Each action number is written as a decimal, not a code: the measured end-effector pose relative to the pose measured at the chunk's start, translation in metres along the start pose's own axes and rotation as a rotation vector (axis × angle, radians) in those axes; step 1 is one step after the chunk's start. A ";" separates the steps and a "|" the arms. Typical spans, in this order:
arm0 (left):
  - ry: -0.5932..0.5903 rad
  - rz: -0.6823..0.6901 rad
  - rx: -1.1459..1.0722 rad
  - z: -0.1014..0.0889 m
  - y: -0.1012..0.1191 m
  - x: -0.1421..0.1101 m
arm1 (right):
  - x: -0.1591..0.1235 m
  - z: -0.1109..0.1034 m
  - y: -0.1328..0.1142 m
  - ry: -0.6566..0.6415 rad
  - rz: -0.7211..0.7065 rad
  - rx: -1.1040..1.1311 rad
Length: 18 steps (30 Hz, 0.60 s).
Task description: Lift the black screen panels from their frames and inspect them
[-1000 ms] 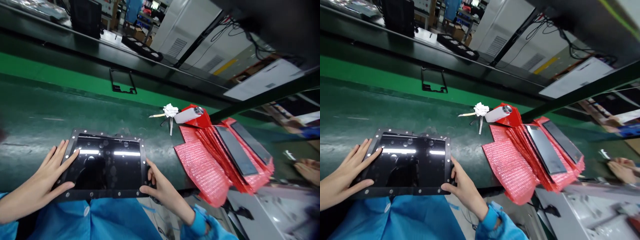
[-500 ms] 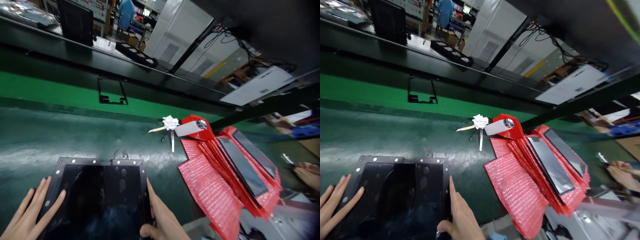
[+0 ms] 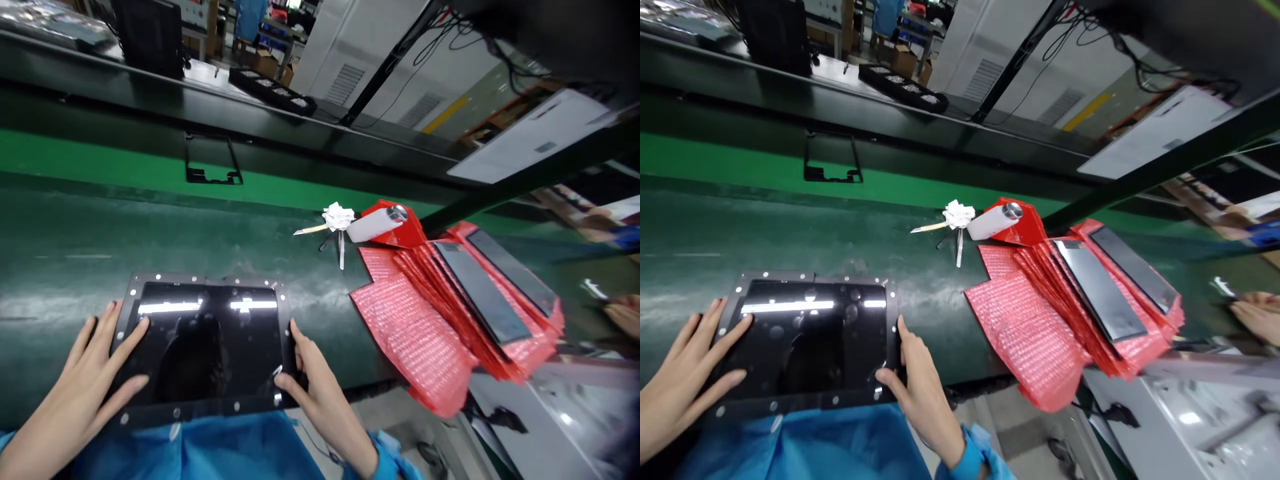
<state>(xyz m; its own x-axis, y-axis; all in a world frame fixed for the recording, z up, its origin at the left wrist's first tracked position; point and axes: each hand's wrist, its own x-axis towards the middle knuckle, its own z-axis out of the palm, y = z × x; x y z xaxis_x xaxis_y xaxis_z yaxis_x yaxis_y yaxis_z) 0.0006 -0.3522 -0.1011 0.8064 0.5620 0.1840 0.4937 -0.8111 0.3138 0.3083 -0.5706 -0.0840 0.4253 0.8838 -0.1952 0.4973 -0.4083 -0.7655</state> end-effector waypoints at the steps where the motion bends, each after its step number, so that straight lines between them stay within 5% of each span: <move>1: -0.013 -0.020 0.013 -0.001 0.002 0.000 | 0.000 0.001 0.002 0.012 -0.007 0.012; 18: 0.107 -0.066 0.026 0.006 -0.004 -0.008 | 0.002 0.013 0.007 0.143 -0.084 0.049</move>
<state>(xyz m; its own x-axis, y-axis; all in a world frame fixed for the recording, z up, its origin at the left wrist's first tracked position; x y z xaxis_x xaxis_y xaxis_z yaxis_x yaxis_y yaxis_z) -0.0058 -0.3547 -0.1091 0.7335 0.6269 0.2626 0.5537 -0.7752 0.3041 0.3027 -0.5690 -0.0971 0.4892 0.8711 -0.0429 0.4991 -0.3199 -0.8053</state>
